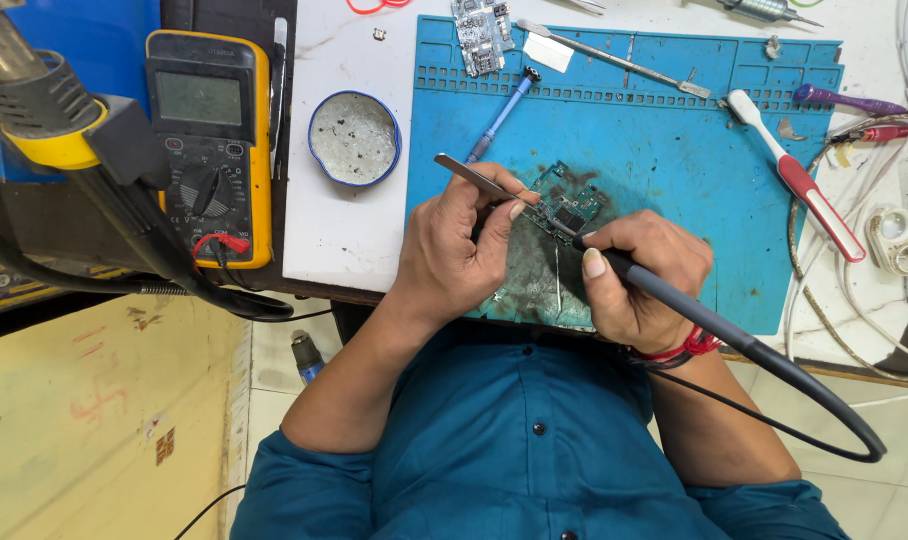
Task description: The person solders components on a green circuit board placed on a blue work mat, using a soldering iron in one hand and tweezers or a probe in the other. They briefly brush the board with a toothbrush-style brush, reposition the board, and continue soldering and probing the board throughout the episode.
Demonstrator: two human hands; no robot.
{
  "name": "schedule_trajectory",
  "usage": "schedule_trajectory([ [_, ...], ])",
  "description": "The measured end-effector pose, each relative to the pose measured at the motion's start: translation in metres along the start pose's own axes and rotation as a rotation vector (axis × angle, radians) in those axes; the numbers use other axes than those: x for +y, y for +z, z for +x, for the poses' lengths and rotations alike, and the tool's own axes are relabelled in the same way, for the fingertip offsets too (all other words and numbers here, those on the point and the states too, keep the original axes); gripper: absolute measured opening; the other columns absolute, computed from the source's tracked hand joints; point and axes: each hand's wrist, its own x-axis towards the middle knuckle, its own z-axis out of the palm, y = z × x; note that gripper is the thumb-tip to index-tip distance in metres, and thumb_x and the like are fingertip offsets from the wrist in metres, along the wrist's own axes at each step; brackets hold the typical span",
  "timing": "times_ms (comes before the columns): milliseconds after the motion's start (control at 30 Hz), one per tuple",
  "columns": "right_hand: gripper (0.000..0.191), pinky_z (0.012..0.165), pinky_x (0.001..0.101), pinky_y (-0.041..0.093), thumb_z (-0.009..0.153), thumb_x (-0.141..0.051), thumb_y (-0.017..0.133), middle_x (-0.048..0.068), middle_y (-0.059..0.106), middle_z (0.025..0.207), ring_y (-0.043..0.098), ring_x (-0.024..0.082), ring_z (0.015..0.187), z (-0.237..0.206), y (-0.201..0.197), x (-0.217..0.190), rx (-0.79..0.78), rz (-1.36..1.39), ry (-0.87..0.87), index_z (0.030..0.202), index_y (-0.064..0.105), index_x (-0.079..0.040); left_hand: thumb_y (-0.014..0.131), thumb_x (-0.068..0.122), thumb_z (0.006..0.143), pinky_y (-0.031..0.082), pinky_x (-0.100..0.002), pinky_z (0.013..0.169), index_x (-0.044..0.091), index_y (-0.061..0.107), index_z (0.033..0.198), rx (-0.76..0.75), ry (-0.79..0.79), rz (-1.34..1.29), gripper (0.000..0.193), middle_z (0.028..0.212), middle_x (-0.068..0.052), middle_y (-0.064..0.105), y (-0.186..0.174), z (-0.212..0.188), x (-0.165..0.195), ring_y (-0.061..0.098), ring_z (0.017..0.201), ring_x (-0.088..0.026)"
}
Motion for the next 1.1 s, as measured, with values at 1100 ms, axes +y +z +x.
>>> schedule_trajectory([
  [1100, 0.011, 0.059, 0.0319, 0.049, 0.096, -0.012, 0.067, 0.011, 0.068, 0.083, 0.065, 0.024, 0.065, 0.0015, -0.0010, -0.0009, -0.005, 0.018, -0.008, 0.095, 0.061, -0.004, 0.062, 0.000, 0.103, 0.055, -0.025, 0.065, 0.004, 0.053, 0.120, 0.003, -0.011, -0.012, 0.019, 0.101, -0.009, 0.078, 0.0010, -0.0003, -0.0011, 0.072, 0.073, -0.011],
])
